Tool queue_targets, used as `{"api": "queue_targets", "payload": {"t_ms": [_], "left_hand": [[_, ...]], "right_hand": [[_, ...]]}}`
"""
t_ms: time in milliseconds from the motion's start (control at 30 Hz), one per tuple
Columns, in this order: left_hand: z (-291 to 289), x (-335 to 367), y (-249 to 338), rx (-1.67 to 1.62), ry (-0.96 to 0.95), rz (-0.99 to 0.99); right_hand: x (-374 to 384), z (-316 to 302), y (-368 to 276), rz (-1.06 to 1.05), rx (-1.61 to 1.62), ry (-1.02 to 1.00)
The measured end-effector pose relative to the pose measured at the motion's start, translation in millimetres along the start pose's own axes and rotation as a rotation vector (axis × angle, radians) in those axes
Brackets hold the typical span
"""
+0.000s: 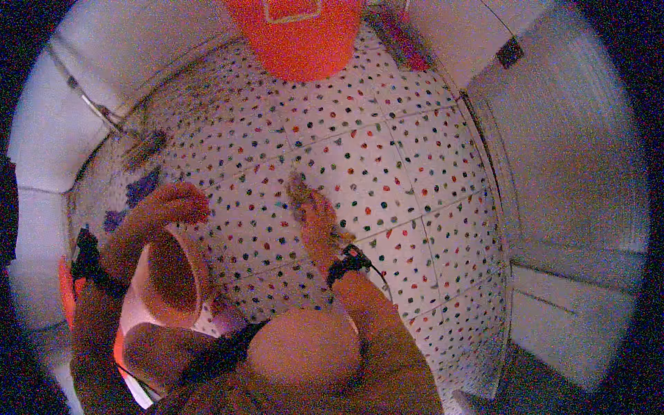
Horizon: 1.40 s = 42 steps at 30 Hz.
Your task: The person scrubs a tiled floor with a cloth, repeatedly dipping it into a pink basin of water and wringing it out. They wipe the floor in front of them and to the side, occasionally moving a red bucket to access new areas.
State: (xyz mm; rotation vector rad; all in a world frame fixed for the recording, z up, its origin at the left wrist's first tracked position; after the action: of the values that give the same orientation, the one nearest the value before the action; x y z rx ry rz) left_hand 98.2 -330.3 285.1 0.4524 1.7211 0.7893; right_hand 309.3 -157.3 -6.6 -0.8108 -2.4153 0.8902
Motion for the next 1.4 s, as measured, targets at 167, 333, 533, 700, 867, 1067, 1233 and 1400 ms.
{"api": "queue_targets", "payload": {"t_ms": [167,333,533,700,867,1067,1233,1400], "left_hand": [[-6,-10,-4,-0.060,0.040,0.078],[-36,-23,-44,-0.070,0.146,0.065],[-74,-56,-101,0.214,0.366,-0.069],[-84,-91,-158,0.233,0.557,0.036],[-95,-90,-235,0.035,0.603,0.028],[-123,-103,-262,0.119,0.750,-0.021],[-138,-88,-272,0.122,0.766,-0.026],[-136,-39,-295,0.029,0.882,0.061]], "right_hand": [[31,9,-30,0.110,0.535,-0.062],[63,-38,-14,0.297,0.780,-0.138],[152,-119,39,0.413,0.744,-0.215],[217,-140,62,0.460,0.430,-0.378],[204,-95,117,0.397,-0.067,-0.172],[156,-37,93,0.070,-0.520,0.149],[130,39,-13,0.065,-0.003,-0.038],[71,157,-130,-0.201,-0.305,-0.122]]}}
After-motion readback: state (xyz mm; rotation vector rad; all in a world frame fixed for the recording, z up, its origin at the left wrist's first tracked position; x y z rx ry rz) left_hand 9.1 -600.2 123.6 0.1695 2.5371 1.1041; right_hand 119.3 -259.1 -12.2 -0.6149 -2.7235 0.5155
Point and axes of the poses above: each hand's wrist, its own x-axis towards the middle knuckle, its own z-axis out of the palm, y = z × x, the point moved 5 cm from there along x, towards the middle knuckle, and after that the axes turned 3 degrees about -z, right-handed, at the moved point
